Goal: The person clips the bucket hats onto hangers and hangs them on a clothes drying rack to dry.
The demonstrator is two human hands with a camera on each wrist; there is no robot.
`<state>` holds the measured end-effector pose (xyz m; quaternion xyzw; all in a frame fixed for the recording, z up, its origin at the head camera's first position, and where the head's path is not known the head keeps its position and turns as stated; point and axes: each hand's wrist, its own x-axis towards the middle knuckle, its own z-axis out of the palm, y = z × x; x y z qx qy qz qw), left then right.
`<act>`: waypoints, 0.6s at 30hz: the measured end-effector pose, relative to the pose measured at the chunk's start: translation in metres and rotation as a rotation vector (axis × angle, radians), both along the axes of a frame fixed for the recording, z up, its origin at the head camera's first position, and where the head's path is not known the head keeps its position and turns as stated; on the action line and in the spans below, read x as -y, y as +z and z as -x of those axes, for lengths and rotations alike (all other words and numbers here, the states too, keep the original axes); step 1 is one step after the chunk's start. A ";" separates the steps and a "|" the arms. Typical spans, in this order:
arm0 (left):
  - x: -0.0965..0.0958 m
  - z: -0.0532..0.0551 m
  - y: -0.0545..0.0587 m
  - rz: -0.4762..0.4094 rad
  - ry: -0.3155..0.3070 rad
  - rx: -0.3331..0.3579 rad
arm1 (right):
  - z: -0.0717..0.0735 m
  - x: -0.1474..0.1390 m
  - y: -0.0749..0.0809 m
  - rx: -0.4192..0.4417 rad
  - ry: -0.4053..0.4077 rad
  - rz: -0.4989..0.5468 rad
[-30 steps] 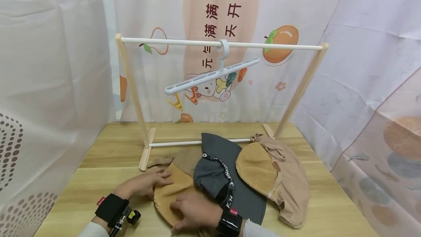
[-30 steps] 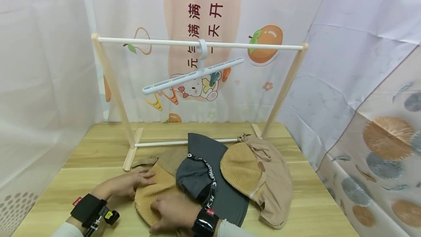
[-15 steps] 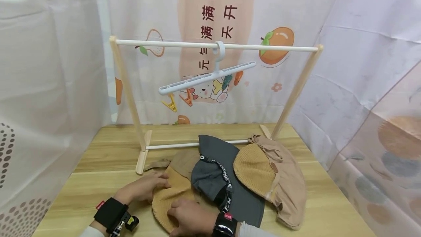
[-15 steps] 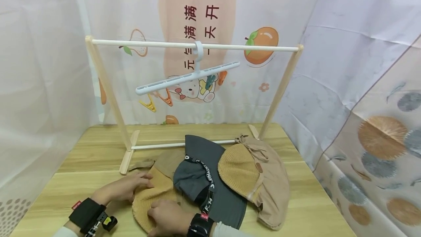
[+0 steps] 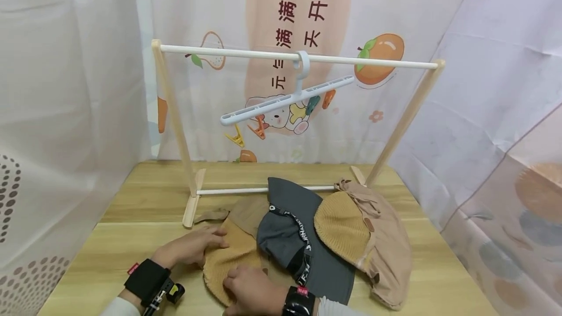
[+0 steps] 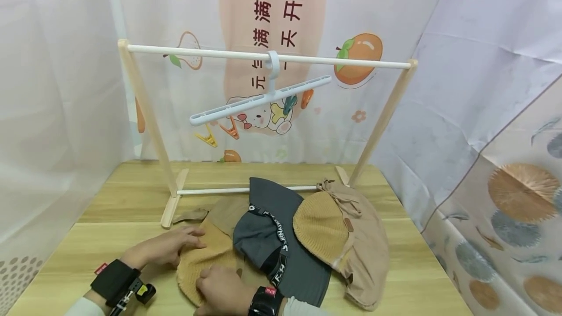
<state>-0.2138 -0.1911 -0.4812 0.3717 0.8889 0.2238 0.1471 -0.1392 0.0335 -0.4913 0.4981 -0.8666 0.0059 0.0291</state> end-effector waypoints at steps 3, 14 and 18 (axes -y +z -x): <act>0.000 0.005 0.002 0.010 -0.021 0.013 | 0.002 0.000 0.000 0.029 -0.029 0.016; 0.008 0.012 0.005 -0.081 -0.086 0.242 | 0.004 -0.001 0.013 0.103 -0.042 0.056; 0.014 0.012 0.007 -0.146 -0.069 0.248 | 0.007 -0.003 0.018 0.125 -0.039 0.105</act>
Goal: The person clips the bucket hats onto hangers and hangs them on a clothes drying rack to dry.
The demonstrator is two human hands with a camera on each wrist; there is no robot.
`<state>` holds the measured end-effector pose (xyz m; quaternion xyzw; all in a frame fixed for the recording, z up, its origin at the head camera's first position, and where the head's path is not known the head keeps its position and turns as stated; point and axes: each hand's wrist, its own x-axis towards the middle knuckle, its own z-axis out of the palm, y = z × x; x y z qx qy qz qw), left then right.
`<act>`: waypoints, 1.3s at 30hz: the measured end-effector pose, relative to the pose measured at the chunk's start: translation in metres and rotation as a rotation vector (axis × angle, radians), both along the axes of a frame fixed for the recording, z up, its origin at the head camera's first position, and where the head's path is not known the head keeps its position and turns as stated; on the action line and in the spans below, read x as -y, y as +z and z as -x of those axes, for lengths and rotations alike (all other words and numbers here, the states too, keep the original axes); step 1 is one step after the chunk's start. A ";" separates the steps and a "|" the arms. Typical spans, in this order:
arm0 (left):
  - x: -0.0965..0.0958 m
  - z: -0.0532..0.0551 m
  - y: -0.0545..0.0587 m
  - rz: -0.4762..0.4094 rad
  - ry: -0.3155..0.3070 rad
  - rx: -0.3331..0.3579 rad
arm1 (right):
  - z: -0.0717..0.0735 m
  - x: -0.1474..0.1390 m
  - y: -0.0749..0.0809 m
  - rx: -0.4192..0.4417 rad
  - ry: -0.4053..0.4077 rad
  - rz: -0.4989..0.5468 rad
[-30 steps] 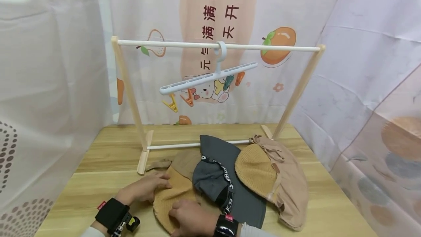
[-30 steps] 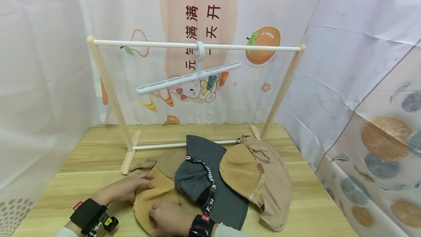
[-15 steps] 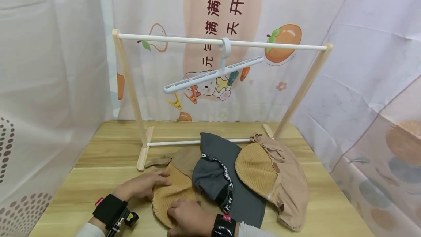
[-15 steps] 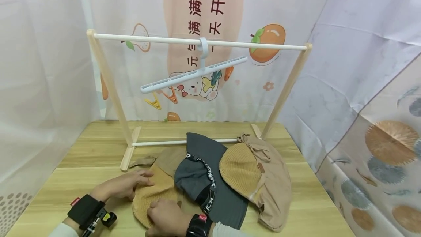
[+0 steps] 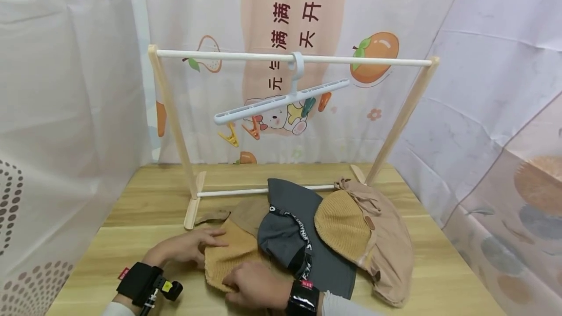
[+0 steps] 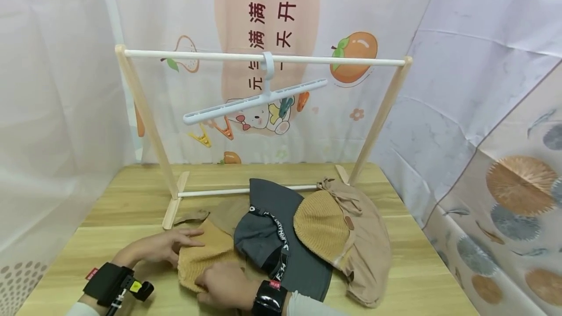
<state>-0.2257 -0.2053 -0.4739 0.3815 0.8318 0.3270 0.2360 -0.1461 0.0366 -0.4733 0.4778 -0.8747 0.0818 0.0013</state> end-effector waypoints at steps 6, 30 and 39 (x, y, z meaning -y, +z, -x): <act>0.005 0.002 0.005 -0.058 0.042 -0.059 | 0.004 -0.002 0.012 -0.042 -0.012 0.063; -0.007 -0.011 0.021 -0.410 0.356 -0.145 | 0.010 -0.015 0.069 0.248 -0.117 0.313; -0.014 -0.015 0.028 -0.504 0.379 -0.194 | 0.010 -0.019 0.080 0.326 -0.140 0.390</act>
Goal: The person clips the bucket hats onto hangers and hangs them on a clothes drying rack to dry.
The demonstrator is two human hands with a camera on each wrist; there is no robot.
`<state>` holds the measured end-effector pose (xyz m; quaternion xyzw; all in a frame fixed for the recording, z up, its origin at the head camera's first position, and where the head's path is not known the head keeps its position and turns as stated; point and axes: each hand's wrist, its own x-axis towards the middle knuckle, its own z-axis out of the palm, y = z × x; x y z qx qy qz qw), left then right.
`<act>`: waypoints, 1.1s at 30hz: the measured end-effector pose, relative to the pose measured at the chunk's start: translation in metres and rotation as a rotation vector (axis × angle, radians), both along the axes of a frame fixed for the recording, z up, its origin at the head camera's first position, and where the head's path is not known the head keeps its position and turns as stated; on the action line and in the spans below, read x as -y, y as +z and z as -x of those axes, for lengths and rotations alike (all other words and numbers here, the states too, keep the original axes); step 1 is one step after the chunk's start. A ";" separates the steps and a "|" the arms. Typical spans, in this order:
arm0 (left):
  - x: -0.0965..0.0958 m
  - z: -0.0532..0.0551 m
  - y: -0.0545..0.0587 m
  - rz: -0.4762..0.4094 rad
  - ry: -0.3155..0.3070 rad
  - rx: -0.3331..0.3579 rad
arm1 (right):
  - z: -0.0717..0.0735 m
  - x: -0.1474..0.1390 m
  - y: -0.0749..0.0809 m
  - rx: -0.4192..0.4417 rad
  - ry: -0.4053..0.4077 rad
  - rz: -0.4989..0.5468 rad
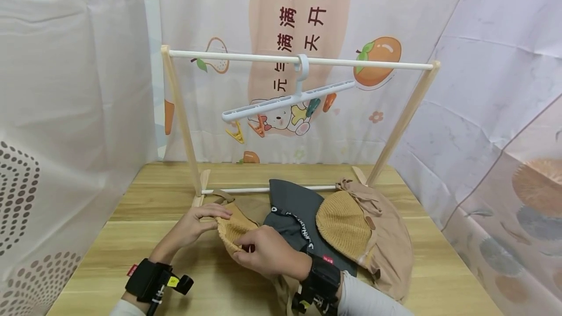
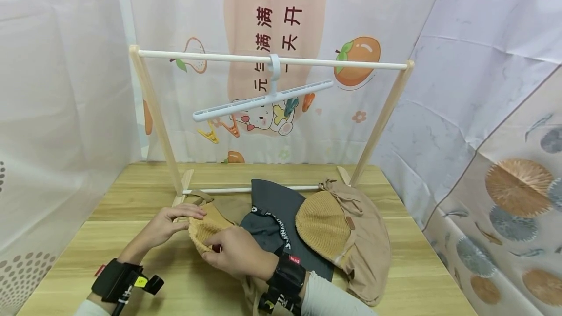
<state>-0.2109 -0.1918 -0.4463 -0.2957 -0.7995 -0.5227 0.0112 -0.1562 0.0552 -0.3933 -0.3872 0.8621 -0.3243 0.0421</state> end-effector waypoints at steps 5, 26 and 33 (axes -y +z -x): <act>-0.006 0.002 0.005 -0.024 0.037 -0.082 | 0.003 -0.004 0.004 -0.007 0.005 0.028; -0.025 0.010 0.047 -0.093 0.137 -0.201 | 0.010 -0.017 0.032 0.011 -0.046 0.218; -0.031 0.006 0.061 -0.094 0.220 -0.202 | 0.011 -0.021 0.041 0.049 -0.065 0.262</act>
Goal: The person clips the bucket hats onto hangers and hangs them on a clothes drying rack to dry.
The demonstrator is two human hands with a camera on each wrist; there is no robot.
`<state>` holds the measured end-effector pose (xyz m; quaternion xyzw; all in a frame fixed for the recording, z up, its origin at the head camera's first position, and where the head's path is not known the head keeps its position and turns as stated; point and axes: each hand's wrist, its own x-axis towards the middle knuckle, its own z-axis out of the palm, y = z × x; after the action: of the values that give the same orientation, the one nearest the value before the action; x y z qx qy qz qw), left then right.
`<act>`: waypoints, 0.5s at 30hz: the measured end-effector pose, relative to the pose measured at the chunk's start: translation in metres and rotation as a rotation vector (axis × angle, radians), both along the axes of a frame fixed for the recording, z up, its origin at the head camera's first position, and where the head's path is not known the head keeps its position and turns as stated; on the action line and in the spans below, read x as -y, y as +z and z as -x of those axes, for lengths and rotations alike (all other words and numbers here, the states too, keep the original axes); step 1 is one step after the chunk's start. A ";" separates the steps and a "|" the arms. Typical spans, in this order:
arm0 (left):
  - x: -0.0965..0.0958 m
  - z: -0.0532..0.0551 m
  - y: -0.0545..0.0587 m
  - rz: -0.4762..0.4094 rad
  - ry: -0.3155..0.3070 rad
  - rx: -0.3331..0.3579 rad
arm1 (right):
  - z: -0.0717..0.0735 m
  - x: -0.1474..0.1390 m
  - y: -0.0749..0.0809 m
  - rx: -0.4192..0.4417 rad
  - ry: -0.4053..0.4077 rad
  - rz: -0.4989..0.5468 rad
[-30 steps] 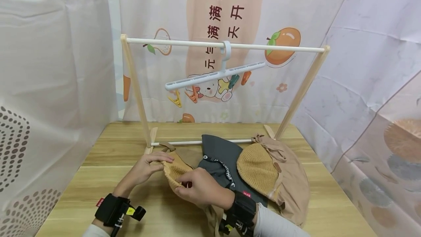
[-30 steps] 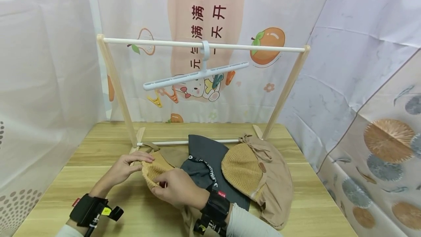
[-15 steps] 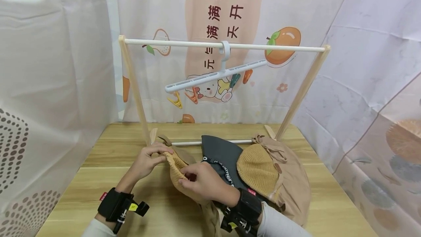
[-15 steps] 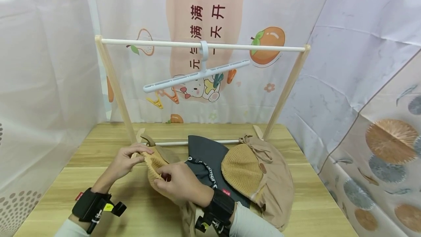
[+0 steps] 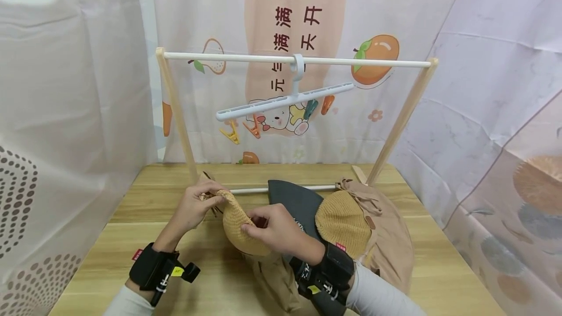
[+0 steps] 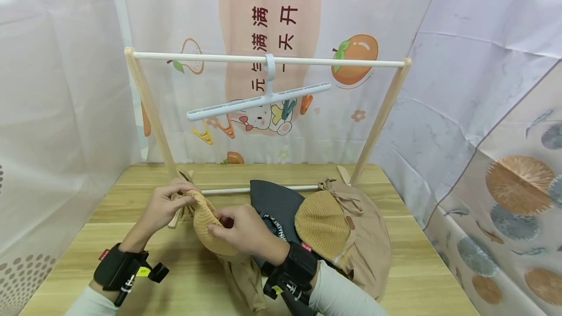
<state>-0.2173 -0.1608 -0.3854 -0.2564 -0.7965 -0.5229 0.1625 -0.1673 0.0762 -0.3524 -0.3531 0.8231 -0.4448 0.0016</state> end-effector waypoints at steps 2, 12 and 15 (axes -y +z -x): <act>-0.001 0.000 0.004 -0.008 0.021 -0.025 | 0.001 -0.001 0.003 -0.007 0.000 0.001; -0.005 -0.003 0.029 -0.028 0.113 -0.099 | 0.009 -0.006 0.023 -0.039 -0.017 -0.018; -0.008 -0.004 0.035 -0.049 0.156 -0.104 | 0.013 -0.006 0.028 -0.081 -0.022 -0.022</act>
<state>-0.2137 -0.1530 -0.3501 -0.2163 -0.7916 -0.5140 0.2499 -0.1801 0.0825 -0.3241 -0.3617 0.8310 -0.4213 -0.0327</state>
